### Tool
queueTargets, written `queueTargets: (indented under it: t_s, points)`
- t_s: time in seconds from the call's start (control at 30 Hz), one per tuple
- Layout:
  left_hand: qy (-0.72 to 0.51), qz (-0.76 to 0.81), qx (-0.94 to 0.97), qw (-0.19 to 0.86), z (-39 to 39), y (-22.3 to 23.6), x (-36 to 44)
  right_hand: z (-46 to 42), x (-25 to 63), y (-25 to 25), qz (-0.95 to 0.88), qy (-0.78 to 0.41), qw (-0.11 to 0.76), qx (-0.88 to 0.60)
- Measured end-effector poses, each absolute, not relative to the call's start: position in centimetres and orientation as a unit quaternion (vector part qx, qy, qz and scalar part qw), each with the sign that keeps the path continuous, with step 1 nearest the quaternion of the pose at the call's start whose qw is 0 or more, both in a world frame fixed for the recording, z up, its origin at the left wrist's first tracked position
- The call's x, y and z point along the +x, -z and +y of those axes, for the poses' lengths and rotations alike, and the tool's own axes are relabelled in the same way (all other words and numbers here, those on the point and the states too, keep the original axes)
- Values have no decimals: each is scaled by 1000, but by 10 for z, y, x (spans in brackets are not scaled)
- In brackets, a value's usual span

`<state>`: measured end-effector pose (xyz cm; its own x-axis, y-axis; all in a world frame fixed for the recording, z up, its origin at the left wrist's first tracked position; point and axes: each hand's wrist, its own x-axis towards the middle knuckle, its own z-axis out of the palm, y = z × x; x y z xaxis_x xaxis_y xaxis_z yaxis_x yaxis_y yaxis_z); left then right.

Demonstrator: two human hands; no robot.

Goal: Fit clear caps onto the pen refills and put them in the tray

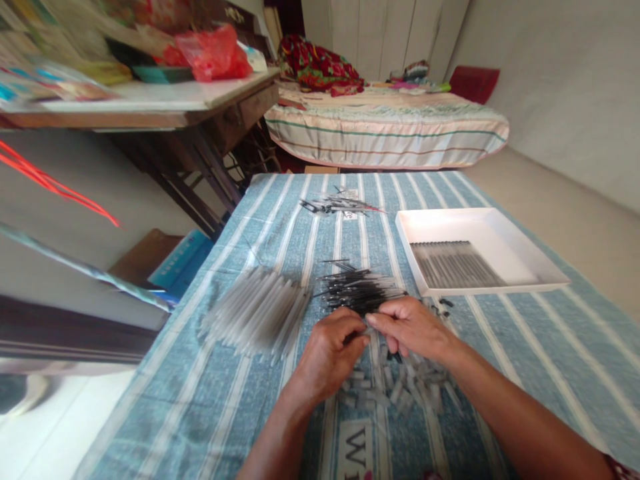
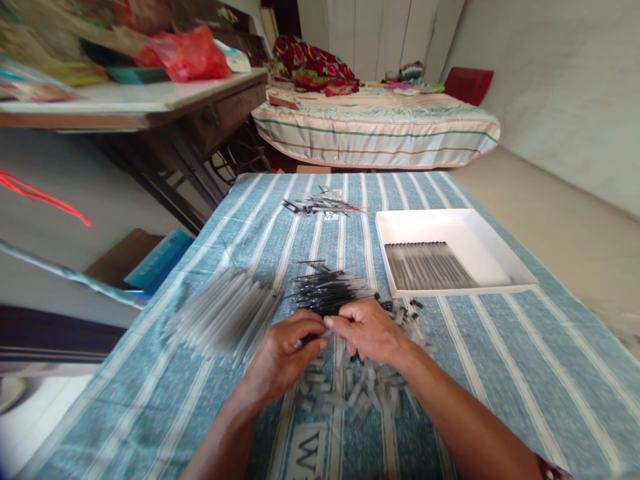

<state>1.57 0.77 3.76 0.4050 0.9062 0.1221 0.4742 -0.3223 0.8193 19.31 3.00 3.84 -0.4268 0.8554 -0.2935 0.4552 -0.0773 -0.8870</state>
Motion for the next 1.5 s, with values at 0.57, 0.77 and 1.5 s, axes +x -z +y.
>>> queueTargets:
  t_s: [0.57, 0.77, 1.5]
  points:
    - [-327, 557, 711, 277, 10, -38, 14, 37, 237, -44, -671, -444, 202, -559]
    - [-335, 605, 657, 300, 10, -38, 15, 27, 256, -32, -720, -372, 170, -561]
    - [-525, 545, 381, 530, 13, -47, 17, 25, 219, -47, -840, -61, -169, -512]
